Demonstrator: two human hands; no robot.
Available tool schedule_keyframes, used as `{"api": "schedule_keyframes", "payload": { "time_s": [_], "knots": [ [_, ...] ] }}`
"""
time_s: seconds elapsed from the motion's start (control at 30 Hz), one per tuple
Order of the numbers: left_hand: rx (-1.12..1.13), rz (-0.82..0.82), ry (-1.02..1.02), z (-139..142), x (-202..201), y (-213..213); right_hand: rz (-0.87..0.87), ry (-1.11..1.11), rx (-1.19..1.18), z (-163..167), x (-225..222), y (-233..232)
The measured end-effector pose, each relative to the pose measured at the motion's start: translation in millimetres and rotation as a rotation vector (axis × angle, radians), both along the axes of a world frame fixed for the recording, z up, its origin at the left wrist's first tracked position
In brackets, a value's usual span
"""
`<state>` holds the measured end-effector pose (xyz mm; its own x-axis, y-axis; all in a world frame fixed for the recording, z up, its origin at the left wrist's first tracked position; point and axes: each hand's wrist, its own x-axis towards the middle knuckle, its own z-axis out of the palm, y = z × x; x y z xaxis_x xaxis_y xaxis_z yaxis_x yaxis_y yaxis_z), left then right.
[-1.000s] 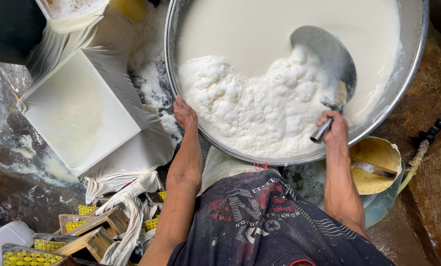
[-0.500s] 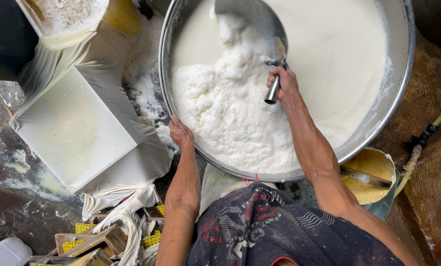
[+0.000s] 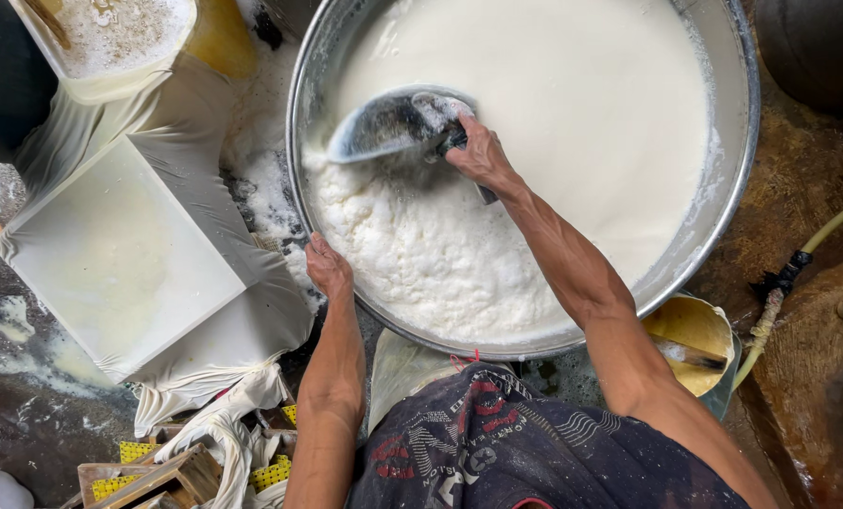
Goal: The person skims white foam from the surface of a milky liquid in a large metal basin using a wide metal scoop, transferring the collected foam into a nearby bucket. They occasionally dip the scoop into a barrel of water between passes and at the end handle a cloth bag near the basins.
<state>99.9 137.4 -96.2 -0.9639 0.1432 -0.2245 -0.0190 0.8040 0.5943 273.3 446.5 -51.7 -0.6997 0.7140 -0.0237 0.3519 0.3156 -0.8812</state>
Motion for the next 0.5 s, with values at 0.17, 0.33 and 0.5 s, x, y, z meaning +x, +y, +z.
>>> {"api": "schedule_keyframes", "payload": {
  "time_s": [0.17, 0.33, 0.5],
  "knots": [
    [0.066, 0.003, -0.006, 2, 5, 1, -0.059, -0.319, -0.1, 5, 55, -5],
    [0.075, 0.026, -0.001, 6, 3, 1, -0.11, -0.238, 0.046, 14, 122, -2],
    [0.062, 0.01, -0.007, 4, -2, 1, -0.281, -0.338, 0.029, 20, 191, -7]
  ]
}}
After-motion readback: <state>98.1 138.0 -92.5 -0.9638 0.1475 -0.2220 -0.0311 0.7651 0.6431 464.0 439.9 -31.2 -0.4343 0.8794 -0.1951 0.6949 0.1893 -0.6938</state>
